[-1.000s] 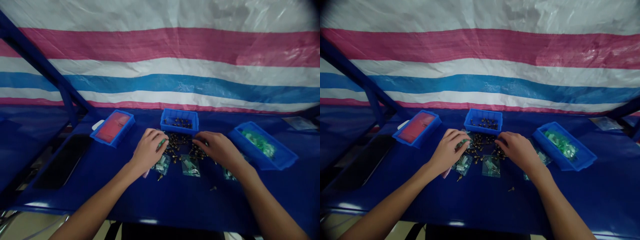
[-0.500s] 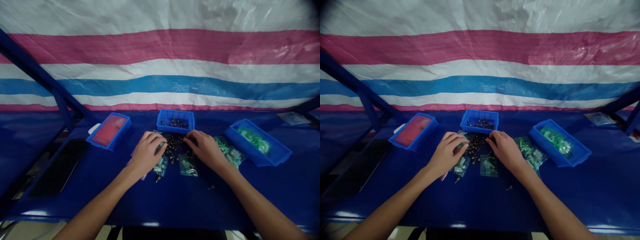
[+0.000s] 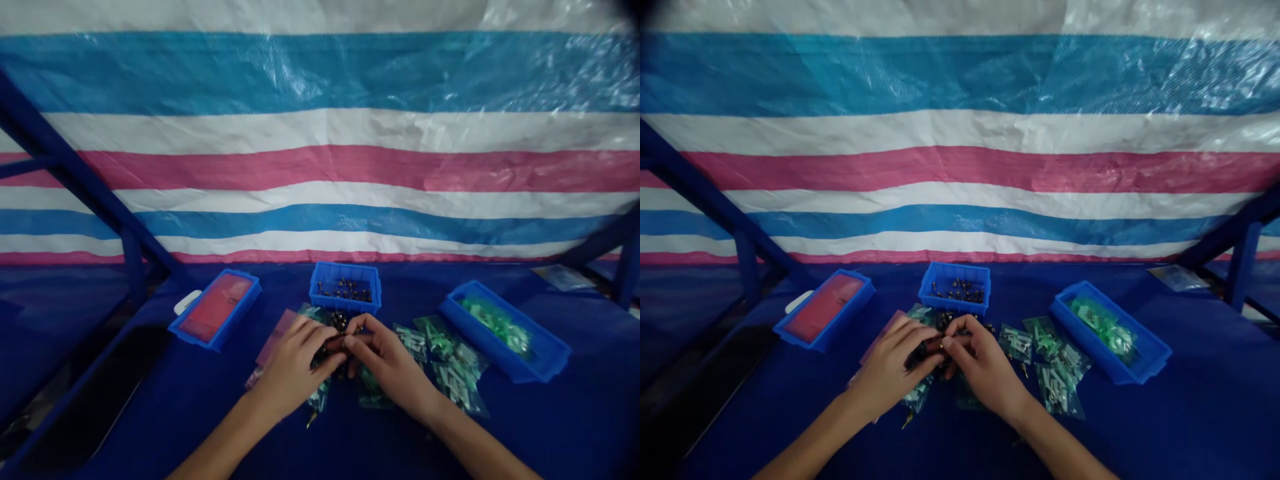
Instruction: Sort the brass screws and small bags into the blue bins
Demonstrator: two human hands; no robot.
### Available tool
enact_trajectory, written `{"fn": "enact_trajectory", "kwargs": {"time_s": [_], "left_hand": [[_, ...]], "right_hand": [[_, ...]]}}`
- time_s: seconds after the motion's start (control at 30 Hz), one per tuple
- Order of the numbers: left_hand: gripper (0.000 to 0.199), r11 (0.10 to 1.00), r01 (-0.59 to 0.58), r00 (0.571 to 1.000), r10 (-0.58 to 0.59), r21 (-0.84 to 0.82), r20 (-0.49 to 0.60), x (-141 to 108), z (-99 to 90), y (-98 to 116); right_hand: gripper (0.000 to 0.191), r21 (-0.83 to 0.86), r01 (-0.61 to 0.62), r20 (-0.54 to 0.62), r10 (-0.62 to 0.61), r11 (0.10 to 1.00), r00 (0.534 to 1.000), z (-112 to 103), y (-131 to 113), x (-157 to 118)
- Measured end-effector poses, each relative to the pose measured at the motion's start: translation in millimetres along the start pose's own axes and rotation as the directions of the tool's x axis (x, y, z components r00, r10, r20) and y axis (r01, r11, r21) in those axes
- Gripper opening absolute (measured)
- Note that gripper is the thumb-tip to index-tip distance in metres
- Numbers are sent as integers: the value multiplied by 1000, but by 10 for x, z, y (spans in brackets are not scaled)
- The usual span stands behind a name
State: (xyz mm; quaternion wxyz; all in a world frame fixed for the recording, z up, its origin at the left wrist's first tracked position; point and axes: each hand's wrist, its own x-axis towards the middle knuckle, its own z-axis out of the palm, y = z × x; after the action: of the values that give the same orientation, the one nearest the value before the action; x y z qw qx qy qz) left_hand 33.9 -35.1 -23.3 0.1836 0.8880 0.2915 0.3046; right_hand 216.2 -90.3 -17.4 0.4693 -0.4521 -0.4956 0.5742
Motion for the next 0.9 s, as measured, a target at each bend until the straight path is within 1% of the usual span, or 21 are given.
{"fn": "enact_trajectory", "kwargs": {"time_s": [0.03,0.1,0.2,0.3,0.37,0.47,0.57,0.67,0.77,0.9], "left_hand": [[19,1000,2,1000,-2,-10,2,-3,2,8],[14,1000,-4,1000,4,-22,-2,-7,5,23],[8,999,-31,1000,31,-19,-4,-9,6,38],[10,998,-60,998,60,0,10,-9,4,39],[12,997,-80,997,79,15,17,-9,2,31],[12,994,-106,994,106,22,13,-13,3,13],[11,993,-116,993,116,-9,6,-19,5,-1],[9,992,-114,993,114,-49,3,-18,3,-2],[9,992,-113,994,113,-58,-4,-7,-8,5],[20,999,-49,999,48,-21,-22,12,-21,1]], "right_hand": [[33,27,-14,7,14,1000,1000,8,14,7],[36,21,-13,7,13,1000,1000,18,32,16],[34,-61,15,-16,-16,998,1000,22,26,13],[29,-175,38,-38,-46,984,998,16,-8,-11],[25,-295,62,-51,-81,953,995,11,-40,-33],[19,-483,92,-50,-133,871,990,-2,-92,-58],[17,-586,109,-25,-153,803,988,-21,-130,-65],[16,-616,118,-2,-151,779,989,-37,-138,-56],[15,-605,104,1,-130,789,992,-48,-123,-41],[8,-562,90,-34,-132,822,991,-78,-119,-27]]}}
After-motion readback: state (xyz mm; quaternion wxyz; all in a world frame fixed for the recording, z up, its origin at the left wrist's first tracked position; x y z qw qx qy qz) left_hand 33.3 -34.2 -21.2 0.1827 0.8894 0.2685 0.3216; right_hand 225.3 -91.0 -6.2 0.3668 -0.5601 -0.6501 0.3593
